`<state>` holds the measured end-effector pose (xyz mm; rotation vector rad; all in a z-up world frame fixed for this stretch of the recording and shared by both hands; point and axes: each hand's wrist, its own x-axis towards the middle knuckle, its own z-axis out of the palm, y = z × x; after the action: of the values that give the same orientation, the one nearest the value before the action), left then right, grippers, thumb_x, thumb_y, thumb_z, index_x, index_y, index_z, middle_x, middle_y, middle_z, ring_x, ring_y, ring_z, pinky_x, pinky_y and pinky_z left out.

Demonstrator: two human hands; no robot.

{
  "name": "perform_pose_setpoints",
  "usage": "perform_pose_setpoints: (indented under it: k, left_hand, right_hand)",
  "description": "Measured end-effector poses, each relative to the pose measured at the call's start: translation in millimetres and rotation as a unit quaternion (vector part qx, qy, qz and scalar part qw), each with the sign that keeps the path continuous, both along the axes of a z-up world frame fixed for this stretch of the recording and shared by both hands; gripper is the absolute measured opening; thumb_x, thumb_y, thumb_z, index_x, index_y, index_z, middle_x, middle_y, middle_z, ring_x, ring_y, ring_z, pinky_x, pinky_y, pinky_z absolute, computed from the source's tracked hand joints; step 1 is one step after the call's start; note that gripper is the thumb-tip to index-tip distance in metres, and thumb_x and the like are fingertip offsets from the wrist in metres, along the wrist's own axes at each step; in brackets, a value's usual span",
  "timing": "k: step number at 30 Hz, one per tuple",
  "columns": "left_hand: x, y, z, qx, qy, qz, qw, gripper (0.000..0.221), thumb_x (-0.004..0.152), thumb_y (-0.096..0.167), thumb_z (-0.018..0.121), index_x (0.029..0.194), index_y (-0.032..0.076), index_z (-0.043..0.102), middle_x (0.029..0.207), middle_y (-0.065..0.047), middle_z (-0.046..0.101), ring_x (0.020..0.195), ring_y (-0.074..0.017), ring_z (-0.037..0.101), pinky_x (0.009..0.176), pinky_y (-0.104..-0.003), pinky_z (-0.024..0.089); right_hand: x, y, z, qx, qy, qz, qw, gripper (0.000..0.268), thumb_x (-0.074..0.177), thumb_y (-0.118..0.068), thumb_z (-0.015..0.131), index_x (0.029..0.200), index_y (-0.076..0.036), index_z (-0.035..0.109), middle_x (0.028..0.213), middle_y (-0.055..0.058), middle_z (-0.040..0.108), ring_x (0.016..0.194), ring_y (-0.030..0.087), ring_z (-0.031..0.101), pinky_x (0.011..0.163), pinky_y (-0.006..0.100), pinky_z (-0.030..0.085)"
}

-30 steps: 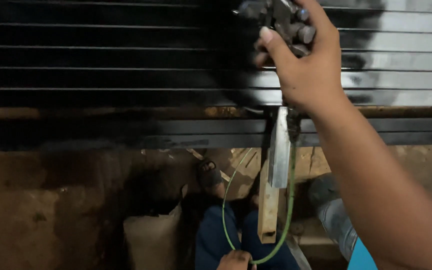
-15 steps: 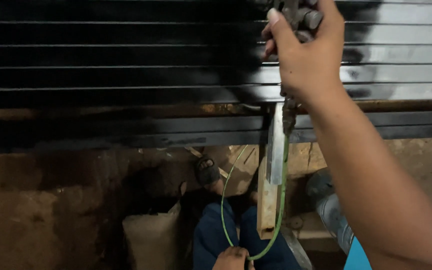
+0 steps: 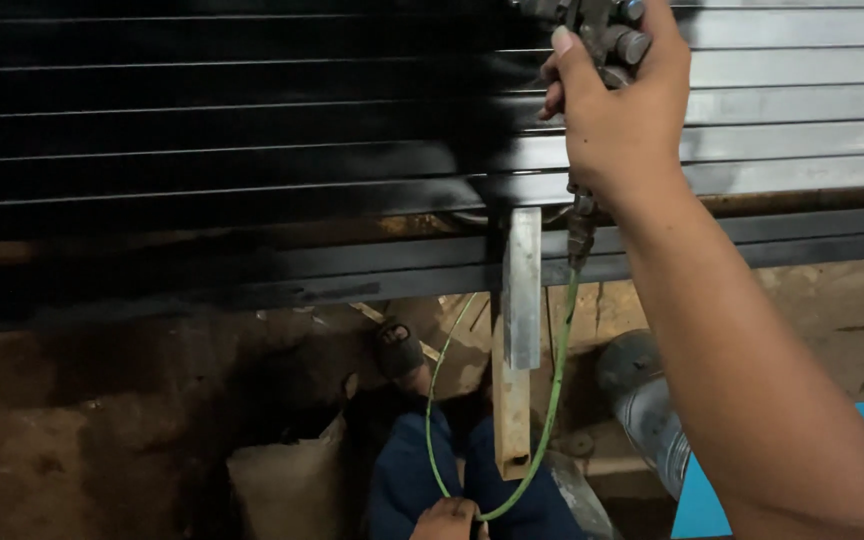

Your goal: Spray painting a series of metal bars with black paint using a pneumatic spray gun.

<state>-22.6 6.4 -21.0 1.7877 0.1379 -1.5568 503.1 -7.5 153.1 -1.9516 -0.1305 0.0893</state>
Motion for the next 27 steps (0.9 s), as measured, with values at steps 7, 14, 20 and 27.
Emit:
perform_pose_setpoints:
  k: [7, 14, 20, 27]
  left_hand:
    - [-35.2, -16.0, -32.5, -0.001, -0.074, -0.053, 0.996, 0.024, 0.105, 0.045, 0.054, 0.104, 0.022, 0.060, 0.098, -0.001, 0.057, 0.095, -0.0242, 0.057, 0.084, -0.042, 0.050]
    - [4.2, -3.7, 3.6, 0.007, 0.006, -0.030, 0.999, 0.023, 0.100, 0.037, 0.051, 0.117, 0.023, 0.061, 0.118, 0.000, 0.059, 0.117, -0.0226, 0.053, 0.102, -0.044, 0.044]
    - [-11.8, -18.2, -10.5, 0.034, -0.021, -0.028, 0.999, 0.025, 0.101, 0.040, 0.051, 0.118, 0.024, 0.060, 0.117, 0.001, 0.060, 0.112, -0.0218, 0.055, 0.099, -0.042, 0.047]
    - [12.5, -18.6, 14.5, 0.050, -0.031, 0.005, 0.998, 0.042, 0.098, 0.035, 0.057, 0.138, 0.025, 0.052, 0.140, 0.000, 0.053, 0.129, -0.0210, 0.052, 0.109, -0.045, 0.044]
  right_hand:
    - [3.3, -26.0, -6.7, -0.004, -0.013, -0.016, 1.000, 0.029, 0.109, -0.003, 0.061, 0.137, -0.006, 0.053, 0.085, 0.009, 0.065, 0.061, 0.013, 0.059, 0.061, 0.027, 0.061]
    - [8.2, -56.6, -12.6, -0.028, -0.043, -0.019, 0.999, 0.013, 0.110, -0.001, 0.059, 0.122, -0.006, 0.054, 0.085, 0.009, 0.064, 0.059, 0.016, 0.061, 0.060, 0.030, 0.058]
    - [14.0, -81.9, -8.9, -0.043, -0.027, -0.067, 0.996, 0.024, 0.111, 0.000, 0.060, 0.132, -0.010, 0.055, 0.084, 0.008, 0.063, 0.058, 0.014, 0.060, 0.060, 0.028, 0.058]
    - [28.3, -115.5, -14.1, -0.081, -0.049, -0.065, 0.993, 0.036, 0.108, 0.003, 0.050, 0.141, -0.011, 0.049, 0.101, 0.010, 0.067, 0.079, 0.016, 0.074, 0.087, 0.033, 0.071]
